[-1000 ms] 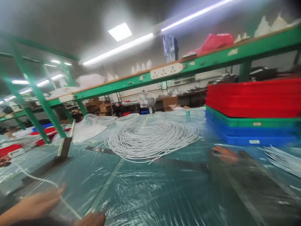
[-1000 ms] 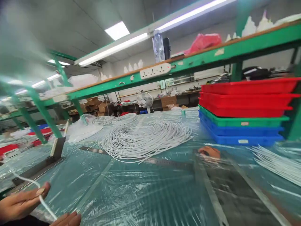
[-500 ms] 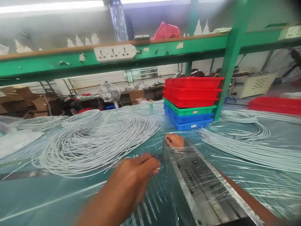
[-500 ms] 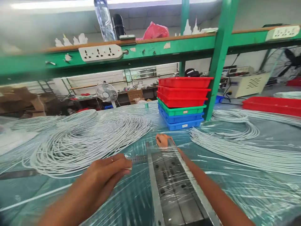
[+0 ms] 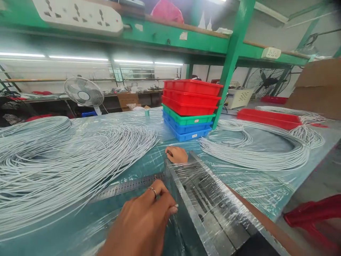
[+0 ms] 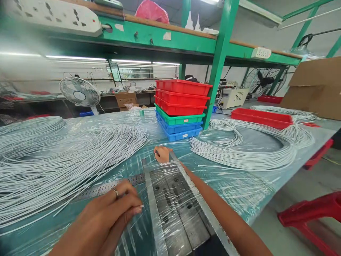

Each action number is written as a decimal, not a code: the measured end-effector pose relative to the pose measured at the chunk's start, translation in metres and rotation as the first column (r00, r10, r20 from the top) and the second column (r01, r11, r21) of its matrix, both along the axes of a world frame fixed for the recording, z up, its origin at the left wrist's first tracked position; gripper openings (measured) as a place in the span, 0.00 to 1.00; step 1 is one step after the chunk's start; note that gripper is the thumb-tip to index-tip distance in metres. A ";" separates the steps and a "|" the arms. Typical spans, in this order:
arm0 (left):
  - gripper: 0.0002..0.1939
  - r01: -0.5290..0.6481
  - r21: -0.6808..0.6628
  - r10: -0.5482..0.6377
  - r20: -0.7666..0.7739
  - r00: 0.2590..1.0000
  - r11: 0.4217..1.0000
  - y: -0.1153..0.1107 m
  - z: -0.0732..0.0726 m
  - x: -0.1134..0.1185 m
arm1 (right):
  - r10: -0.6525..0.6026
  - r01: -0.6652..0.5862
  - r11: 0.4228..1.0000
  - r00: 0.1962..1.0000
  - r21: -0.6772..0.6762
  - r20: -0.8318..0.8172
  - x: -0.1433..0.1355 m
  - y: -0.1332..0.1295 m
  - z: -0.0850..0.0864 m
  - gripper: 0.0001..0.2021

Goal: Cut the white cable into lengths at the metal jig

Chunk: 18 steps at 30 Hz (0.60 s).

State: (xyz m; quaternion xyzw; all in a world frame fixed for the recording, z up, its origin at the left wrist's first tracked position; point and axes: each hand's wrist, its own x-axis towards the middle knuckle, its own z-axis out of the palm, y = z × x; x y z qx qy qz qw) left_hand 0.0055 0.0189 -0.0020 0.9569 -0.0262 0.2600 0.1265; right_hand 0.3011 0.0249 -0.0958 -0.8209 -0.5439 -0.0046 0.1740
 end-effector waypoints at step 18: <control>0.17 -0.135 0.035 0.135 -0.014 0.991 0.990 -0.006 -0.013 -0.007 | -0.011 0.011 1.000 0.998 -0.011 -0.061 0.002 -0.001 0.000 0.10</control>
